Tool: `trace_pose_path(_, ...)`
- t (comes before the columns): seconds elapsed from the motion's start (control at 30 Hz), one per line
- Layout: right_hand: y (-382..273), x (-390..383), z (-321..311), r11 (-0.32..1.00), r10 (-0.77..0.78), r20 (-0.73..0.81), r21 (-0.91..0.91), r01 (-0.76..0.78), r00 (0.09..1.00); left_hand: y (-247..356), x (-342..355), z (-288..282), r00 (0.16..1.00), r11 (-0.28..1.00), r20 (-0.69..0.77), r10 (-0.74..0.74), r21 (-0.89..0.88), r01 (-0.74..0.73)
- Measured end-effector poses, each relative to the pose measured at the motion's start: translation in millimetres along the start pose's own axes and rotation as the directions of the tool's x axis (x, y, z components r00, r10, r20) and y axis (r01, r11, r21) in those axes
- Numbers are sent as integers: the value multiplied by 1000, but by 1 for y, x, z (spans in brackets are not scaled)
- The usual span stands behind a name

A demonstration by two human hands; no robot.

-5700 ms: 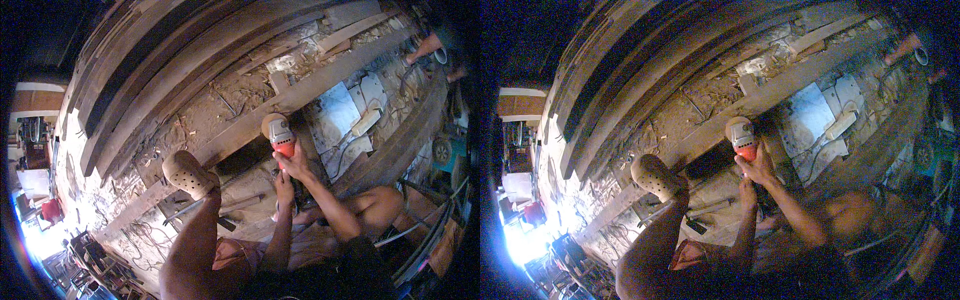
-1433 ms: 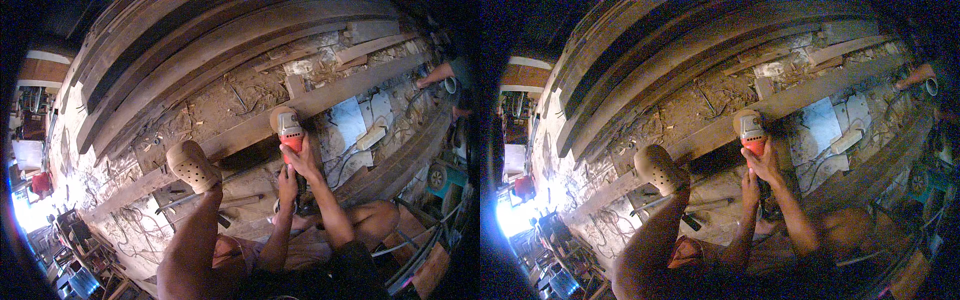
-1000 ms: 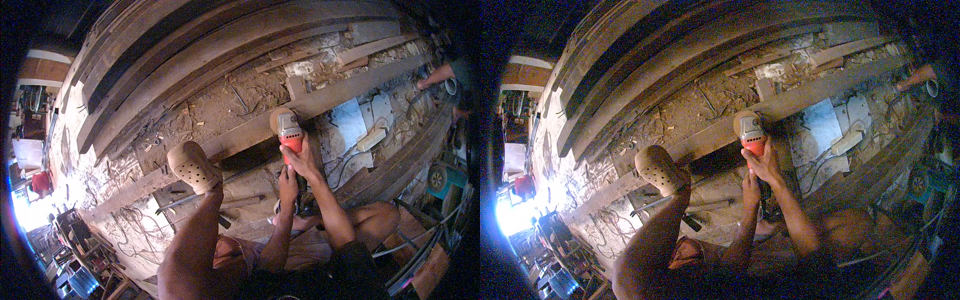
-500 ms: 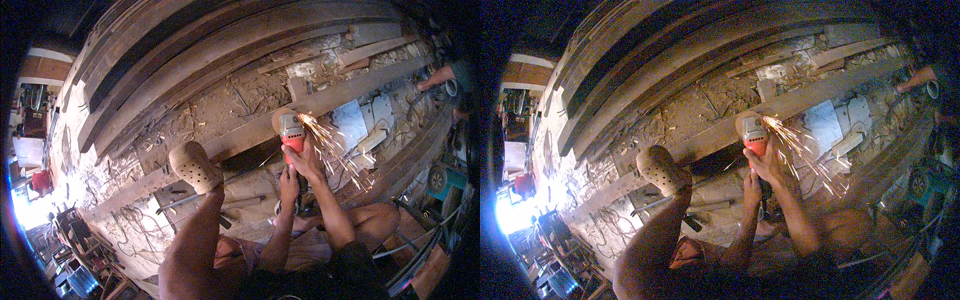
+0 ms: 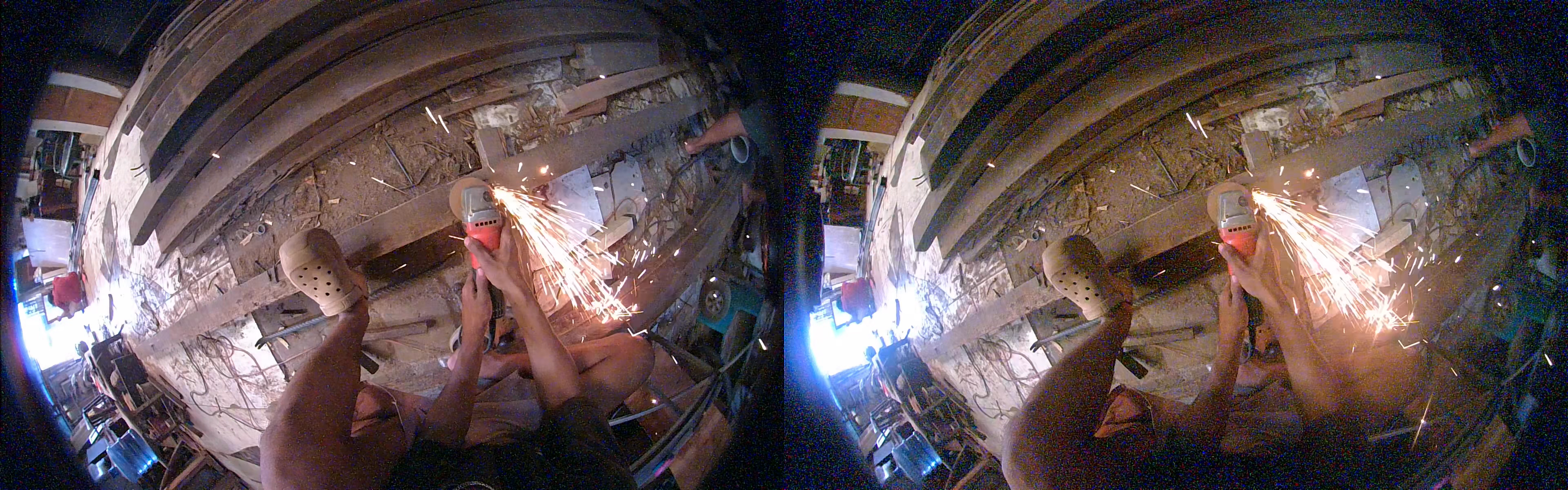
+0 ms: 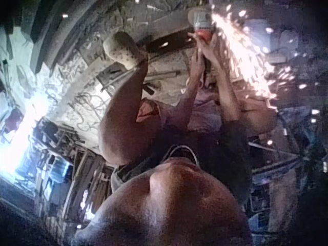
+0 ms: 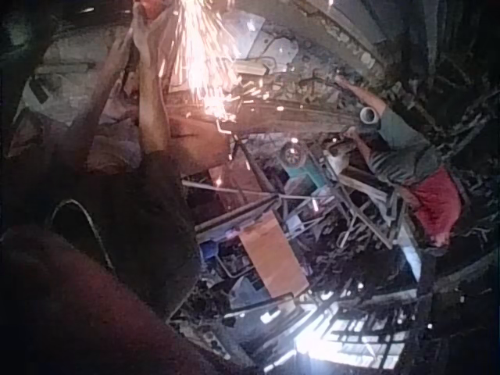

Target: The person uses an angle grinder on a wooden beam, then positions a small piece of wood and hammers it into place with a nail.

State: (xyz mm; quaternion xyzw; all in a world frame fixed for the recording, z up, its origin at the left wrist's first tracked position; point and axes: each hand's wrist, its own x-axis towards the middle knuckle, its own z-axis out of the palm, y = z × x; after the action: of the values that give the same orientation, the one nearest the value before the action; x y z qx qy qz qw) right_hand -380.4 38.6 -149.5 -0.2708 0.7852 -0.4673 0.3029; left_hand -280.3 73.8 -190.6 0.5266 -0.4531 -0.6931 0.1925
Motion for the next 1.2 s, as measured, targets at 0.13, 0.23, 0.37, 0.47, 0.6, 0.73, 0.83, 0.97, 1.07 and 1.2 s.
trace_pose_path(0.13,0,-1,0,1000,24,23,-1,-24,999,-7,1,-1,1000,1000,-5,-10,2,10)
trace_pose_path(0.23,11,0,-2,1000,14,12,18,-15,1000,-1,-1,2,999,998,30,-12,-55,14)
trace_pose_path(0.37,33,1,4,996,-84,-47,-30,83,995,3,-1,2,999,999,35,-15,-47,17)
trace_pose_path(0.47,32,1,5,997,-75,-46,-18,74,996,-3,1,1,999,999,40,9,-36,-7)
trace_pose_path(0.6,37,5,5,996,-78,-25,-43,77,997,-2,1,1,999,1000,33,-14,-2,14)
trace_pose_path(0.73,29,1,7,999,-26,-36,19,26,999,-7,2,-1,999,1000,34,-10,2,10)
trace_pose_path(0.83,29,1,4,1000,-10,-22,8,10,1000,-9,3,1,999,999,43,-20,-36,21)
trace_pose_path(0.97,33,3,4,997,-55,-52,-58,52,997,-8,2,1,993,995,70,-99,16,98)
trace_pose_path(1.07,16,0,2,997,50,8,56,-50,999,-8,1,2,996,997,38,-80,23,79)
trace_pose_path(1.2,20,1,4,990,26,5,136,-27,1000,-6,2,4,997,999,54,-49,-21,50)
